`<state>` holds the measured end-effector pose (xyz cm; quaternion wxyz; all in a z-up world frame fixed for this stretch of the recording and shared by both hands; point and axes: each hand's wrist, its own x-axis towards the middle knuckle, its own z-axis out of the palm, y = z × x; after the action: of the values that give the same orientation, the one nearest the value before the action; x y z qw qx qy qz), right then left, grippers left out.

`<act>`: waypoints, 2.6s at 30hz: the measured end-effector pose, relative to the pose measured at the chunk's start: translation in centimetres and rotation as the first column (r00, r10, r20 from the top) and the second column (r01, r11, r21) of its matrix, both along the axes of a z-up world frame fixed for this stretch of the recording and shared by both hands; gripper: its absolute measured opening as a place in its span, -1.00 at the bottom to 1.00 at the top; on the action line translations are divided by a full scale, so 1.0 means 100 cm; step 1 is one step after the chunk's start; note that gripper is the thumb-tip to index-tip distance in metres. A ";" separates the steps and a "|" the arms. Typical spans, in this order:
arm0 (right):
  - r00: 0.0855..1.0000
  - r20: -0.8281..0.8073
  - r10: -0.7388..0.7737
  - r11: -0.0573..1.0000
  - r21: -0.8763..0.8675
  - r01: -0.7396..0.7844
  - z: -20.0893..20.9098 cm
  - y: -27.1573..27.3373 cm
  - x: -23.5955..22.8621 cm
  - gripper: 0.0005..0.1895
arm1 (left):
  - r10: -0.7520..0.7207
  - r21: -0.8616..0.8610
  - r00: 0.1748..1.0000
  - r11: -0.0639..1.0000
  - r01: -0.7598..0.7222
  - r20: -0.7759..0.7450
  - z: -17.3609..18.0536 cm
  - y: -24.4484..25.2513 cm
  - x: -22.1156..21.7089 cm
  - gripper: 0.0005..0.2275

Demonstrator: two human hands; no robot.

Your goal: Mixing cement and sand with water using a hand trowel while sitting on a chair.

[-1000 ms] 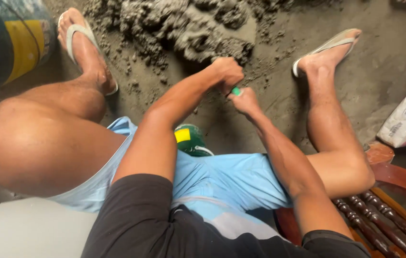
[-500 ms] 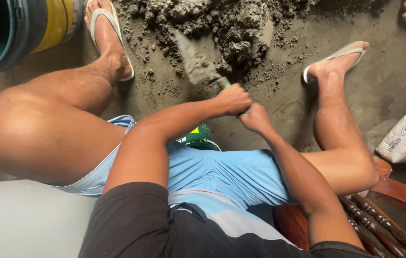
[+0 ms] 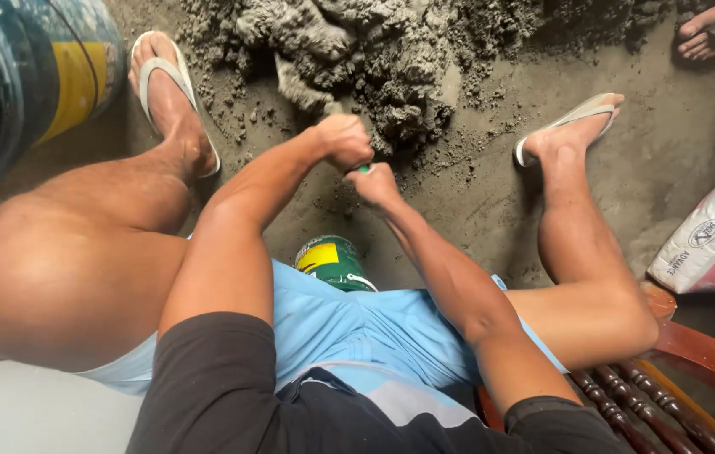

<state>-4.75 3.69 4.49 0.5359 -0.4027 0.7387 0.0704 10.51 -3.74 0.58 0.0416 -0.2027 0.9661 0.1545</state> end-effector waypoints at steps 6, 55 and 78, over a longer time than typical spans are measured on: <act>0.829 0.264 -0.494 0.861 0.280 0.424 0.068 -0.012 -0.025 -0.76 | -0.142 0.066 0.990 0.988 0.142 0.005 0.019 -0.019 -0.061 -0.81; 0.955 0.086 -0.285 0.947 0.182 0.266 0.131 0.034 -0.111 -0.37 | 0.202 -0.032 0.852 0.968 -0.248 -0.484 0.023 0.059 -0.140 -0.77; 0.970 -0.157 0.184 0.982 -0.010 -0.188 0.078 -0.076 -0.093 -0.83 | 0.174 0.044 0.950 0.981 -0.192 0.260 0.041 -0.049 -0.158 -0.75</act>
<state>-14.03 -3.95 12.26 0.4630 -0.4699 0.7379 0.1424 -5.33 -8.65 4.66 0.1580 -0.3080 0.9239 0.1632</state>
